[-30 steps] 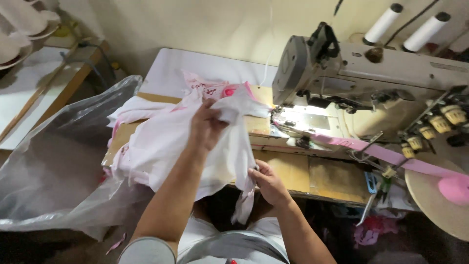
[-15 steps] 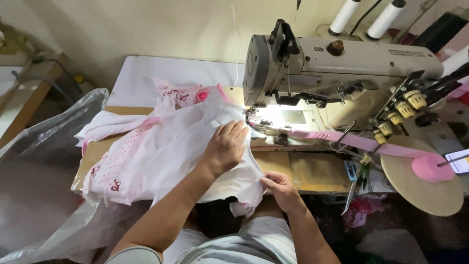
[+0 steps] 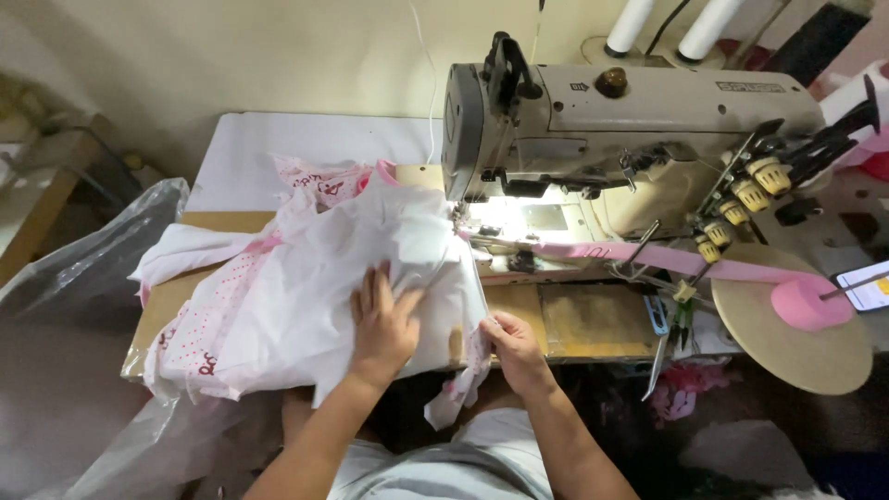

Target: Handling, unfolding, and stacking small fabric garments at a sewing workstation.

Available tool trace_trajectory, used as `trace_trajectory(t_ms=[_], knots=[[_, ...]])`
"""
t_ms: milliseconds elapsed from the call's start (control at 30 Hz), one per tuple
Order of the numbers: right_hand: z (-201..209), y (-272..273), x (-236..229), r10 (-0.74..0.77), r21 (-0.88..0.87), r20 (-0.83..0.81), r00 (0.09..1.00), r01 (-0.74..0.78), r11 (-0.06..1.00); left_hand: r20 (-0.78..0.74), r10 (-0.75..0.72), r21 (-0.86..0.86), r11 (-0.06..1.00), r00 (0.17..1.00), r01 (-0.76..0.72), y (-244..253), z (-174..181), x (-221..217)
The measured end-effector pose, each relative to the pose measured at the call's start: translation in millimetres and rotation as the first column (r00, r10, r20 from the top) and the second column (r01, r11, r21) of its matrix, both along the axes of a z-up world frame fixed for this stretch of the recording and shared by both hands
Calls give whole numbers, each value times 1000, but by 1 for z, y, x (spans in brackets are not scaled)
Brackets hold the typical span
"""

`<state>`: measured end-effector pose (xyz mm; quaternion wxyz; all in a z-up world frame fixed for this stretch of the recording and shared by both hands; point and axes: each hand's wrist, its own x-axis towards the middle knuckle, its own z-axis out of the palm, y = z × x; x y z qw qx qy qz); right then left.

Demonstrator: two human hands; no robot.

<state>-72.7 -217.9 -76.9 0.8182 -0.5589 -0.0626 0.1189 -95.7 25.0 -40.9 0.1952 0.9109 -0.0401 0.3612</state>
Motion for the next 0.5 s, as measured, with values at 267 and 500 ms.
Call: trace_trajectory(t_ms=[267, 500], knots=[[5, 15, -11, -36, -8, -22, 999, 36, 999, -256, -41, -55, 998, 966, 27, 51, 26, 73], [61, 50, 0, -69, -28, 78, 995, 71, 997, -503, 25, 27, 1000, 864, -14, 32, 67, 146]])
